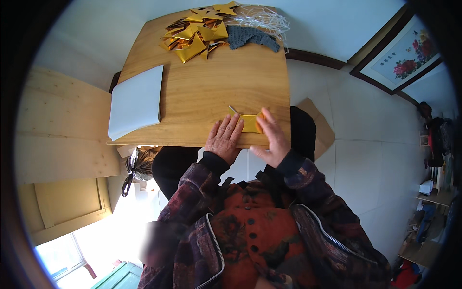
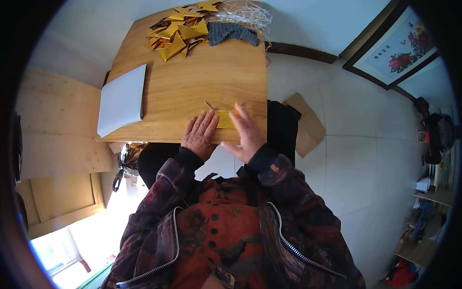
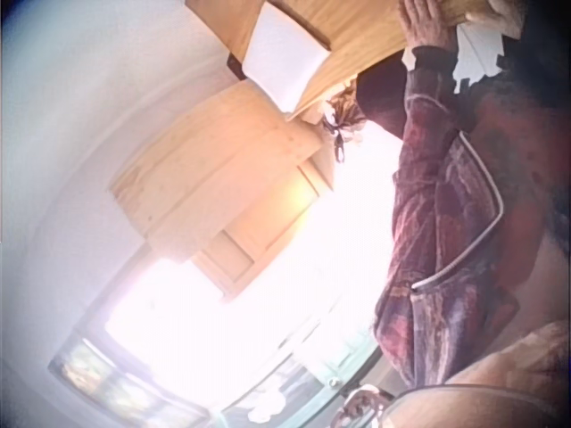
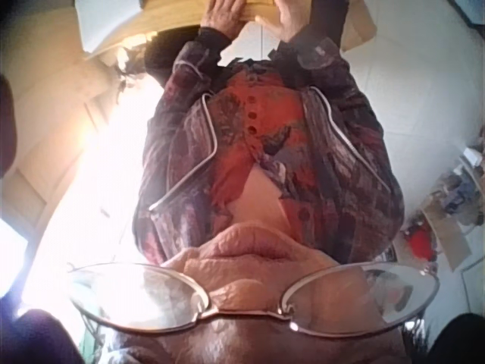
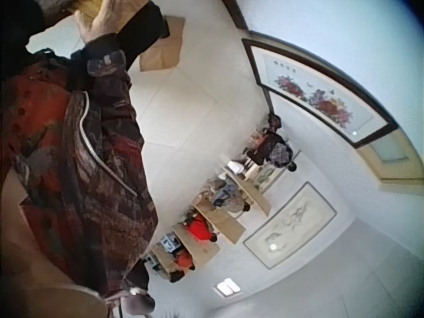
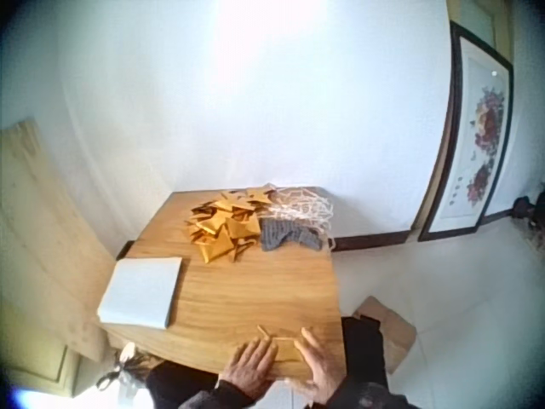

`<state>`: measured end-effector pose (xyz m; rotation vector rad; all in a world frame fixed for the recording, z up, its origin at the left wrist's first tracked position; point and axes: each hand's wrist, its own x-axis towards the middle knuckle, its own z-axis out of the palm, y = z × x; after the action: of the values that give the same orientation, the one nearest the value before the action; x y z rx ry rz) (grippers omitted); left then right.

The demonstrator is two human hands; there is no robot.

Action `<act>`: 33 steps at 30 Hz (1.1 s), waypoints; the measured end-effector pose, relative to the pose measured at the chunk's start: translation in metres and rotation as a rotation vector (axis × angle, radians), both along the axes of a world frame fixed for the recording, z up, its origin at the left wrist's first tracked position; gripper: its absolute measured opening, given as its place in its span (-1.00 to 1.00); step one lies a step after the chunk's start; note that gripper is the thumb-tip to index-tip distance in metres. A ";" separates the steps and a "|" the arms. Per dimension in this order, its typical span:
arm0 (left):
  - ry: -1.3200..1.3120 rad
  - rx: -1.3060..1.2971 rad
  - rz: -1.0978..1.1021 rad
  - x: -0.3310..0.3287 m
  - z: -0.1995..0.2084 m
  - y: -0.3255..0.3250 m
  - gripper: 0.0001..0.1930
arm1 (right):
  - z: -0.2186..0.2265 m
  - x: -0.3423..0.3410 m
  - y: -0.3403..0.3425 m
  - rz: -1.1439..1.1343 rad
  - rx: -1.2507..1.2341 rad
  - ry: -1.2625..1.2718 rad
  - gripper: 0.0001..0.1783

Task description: The person folds a single sheet of gold-colored paper by hand on a wooden table, making multiple creases and shaping it into a compact folded form. The finished folded piece is placed on the table among other similar items.

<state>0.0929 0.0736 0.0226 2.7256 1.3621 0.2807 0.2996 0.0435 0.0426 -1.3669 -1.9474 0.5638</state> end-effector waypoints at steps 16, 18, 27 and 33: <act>-0.008 -0.047 -0.092 0.022 0.006 0.020 0.11 | -0.013 0.006 -0.030 -0.083 0.158 -0.157 -0.49; -0.055 -0.051 -0.137 0.017 0.004 0.015 0.05 | -0.010 0.006 -0.029 -0.113 0.165 -0.104 -0.48; -0.320 0.046 -0.141 -0.004 0.000 -0.019 -0.53 | -0.014 0.021 -0.014 -0.221 0.214 0.010 -0.44; -0.524 0.122 -0.074 -0.032 0.044 0.040 -0.57 | -0.008 0.018 -0.010 -0.181 0.203 -0.169 -0.46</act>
<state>0.0610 0.1134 0.0670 2.5130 1.1203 1.0144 0.3171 0.0333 0.0347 -1.4787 -1.9268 0.1643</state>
